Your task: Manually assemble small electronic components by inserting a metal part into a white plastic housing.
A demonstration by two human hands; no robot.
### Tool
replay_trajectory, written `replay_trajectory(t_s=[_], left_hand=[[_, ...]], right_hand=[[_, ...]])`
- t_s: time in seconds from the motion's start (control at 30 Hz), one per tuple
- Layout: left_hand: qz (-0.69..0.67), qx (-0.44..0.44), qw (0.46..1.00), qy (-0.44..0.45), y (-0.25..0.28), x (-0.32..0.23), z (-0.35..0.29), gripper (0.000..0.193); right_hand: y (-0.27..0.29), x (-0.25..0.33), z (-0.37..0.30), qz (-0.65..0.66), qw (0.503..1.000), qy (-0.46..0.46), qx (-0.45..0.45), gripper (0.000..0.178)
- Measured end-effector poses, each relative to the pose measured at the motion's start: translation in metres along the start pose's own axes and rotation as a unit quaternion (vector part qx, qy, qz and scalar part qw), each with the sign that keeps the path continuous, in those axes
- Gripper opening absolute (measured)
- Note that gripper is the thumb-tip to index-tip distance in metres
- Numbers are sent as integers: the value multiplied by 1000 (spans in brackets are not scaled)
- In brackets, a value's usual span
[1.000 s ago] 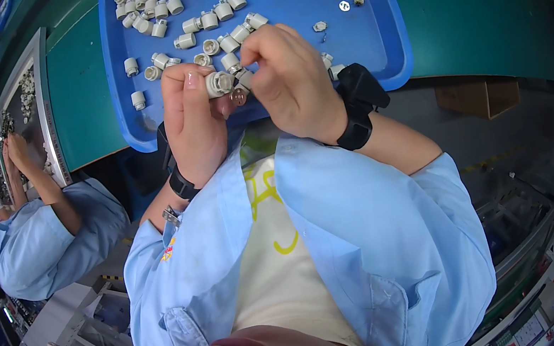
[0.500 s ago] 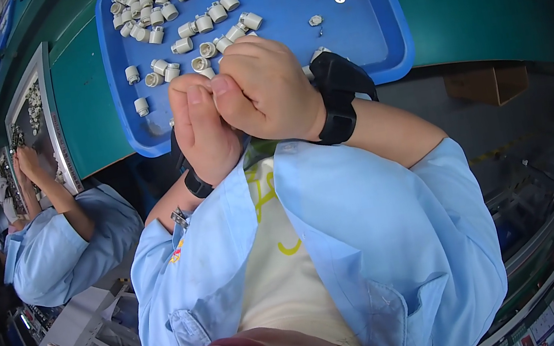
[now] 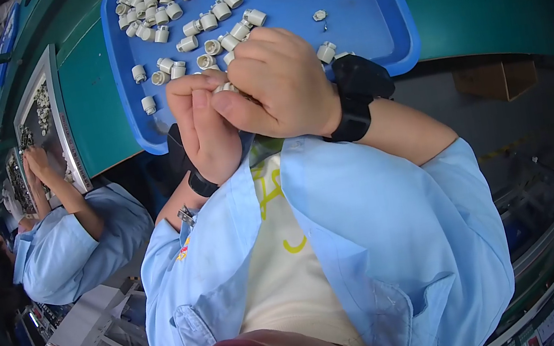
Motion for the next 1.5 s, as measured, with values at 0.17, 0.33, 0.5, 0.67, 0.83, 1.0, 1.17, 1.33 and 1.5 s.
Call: replay_trajectory(t_s=[0.17,0.33,0.5,0.67,0.83,1.0,1.17,1.33,1.5], left_hand=[[-59,17,997,35,-1,-3,-1,11],[9,-59,997,39,-7,-6,4,12],[-55,-51,995,63,-9,2,8,13],[-97,-35,990,96,-12,10,9,14],[-137,-23,982,126,-13,12,12,13],[-123,-45,986,105,-12,14,14,13],[-104,-53,989,88,-4,12,15,13],[-5,-58,993,99,0,13,16,14],[-25,-49,994,99,-6,12,15,14]], right_hand=[[-5,-1,-3,70,996,-35,-45,21],[-4,-5,-5,91,993,-32,-67,21],[-3,-9,-5,80,994,-21,-68,20],[-1,-13,-9,85,994,-21,-62,20],[1,-16,-9,99,994,-14,-49,21],[0,-18,-4,100,994,-45,-24,24],[1,-26,-6,164,982,-90,-12,34],[-1,-31,-2,145,985,-91,21,37],[-9,-26,-6,119,990,-73,9,27]])
Point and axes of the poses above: each hand's wrist, its own z-axis towards the middle knuckle, its own y-axis out of the back of the hand, x = y × z, the point moved 5 cm from there along z, towards the middle knuckle, and after that the axes turned 7 degrees about z, right-handed, at the moved point
